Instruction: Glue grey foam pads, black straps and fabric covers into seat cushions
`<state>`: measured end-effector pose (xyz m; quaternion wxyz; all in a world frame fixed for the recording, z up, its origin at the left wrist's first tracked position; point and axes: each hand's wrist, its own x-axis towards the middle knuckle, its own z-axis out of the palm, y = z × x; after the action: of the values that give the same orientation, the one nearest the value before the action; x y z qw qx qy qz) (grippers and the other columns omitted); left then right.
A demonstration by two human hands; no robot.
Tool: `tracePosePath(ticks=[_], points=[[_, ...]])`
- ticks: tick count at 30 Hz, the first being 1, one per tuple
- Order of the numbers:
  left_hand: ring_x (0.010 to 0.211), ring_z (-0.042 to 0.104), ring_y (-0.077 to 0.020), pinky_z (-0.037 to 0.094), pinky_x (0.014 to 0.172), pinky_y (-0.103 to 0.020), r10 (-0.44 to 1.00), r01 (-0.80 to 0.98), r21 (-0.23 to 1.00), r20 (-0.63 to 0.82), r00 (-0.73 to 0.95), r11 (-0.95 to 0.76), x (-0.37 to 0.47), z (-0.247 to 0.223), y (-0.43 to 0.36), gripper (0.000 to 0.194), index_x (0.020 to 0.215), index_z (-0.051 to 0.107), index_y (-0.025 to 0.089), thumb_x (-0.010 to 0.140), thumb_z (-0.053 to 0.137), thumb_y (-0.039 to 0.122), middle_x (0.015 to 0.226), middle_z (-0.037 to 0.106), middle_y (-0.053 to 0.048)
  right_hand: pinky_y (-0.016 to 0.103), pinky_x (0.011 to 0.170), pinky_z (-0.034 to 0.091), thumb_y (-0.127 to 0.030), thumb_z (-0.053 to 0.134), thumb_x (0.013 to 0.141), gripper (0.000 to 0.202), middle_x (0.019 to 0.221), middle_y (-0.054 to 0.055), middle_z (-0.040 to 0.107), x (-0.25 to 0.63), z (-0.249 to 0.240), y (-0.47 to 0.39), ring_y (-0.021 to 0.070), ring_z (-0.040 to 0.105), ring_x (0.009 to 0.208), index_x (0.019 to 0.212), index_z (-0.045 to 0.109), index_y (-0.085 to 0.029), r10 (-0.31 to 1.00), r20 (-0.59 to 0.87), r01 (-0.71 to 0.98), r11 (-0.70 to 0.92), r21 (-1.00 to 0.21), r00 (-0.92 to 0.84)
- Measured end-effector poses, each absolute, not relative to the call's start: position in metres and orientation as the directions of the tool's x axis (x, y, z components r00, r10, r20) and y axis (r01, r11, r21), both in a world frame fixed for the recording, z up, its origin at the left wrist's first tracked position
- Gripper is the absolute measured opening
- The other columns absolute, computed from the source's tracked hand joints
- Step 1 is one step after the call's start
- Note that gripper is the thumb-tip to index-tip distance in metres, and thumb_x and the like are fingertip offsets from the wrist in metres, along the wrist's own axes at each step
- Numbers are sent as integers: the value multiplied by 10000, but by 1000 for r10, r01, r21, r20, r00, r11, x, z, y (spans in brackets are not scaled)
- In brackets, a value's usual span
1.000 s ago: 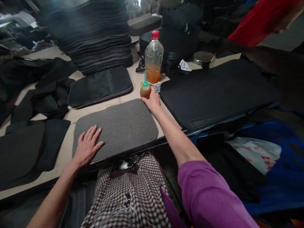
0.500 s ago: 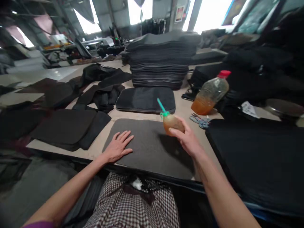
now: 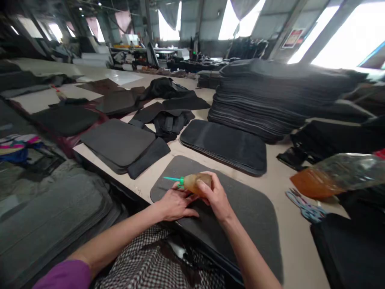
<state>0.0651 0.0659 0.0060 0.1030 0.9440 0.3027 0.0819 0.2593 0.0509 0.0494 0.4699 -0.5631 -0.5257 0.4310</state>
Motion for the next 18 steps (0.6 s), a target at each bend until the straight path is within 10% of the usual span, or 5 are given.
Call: tracePosePath(ticks=[7, 18], points=[[1518, 319, -295, 304, 1221, -479, 655, 617, 310, 24, 756, -723, 69, -19, 66, 866, 1631, 230, 207, 972, 262, 769, 1661, 329, -105, 376, 914, 562, -456, 875, 725, 706, 1163, 63, 680, 234, 55, 65, 250, 674, 1044, 1314, 532, -271, 973, 26, 187, 69, -980, -227], [1525, 292, -307, 270, 1243, -495, 658, 613, 316, 49, 751, -724, 68, -19, 64, 802, 1585, 360, 217, 976, 349, 739, 1646, 359, -101, 357, 899, 528, -459, 826, 783, 596, 1144, 43, 668, 217, 46, 74, 231, 646, 1014, 1294, 588, -265, 964, 158, 368, 230, -901, -215]])
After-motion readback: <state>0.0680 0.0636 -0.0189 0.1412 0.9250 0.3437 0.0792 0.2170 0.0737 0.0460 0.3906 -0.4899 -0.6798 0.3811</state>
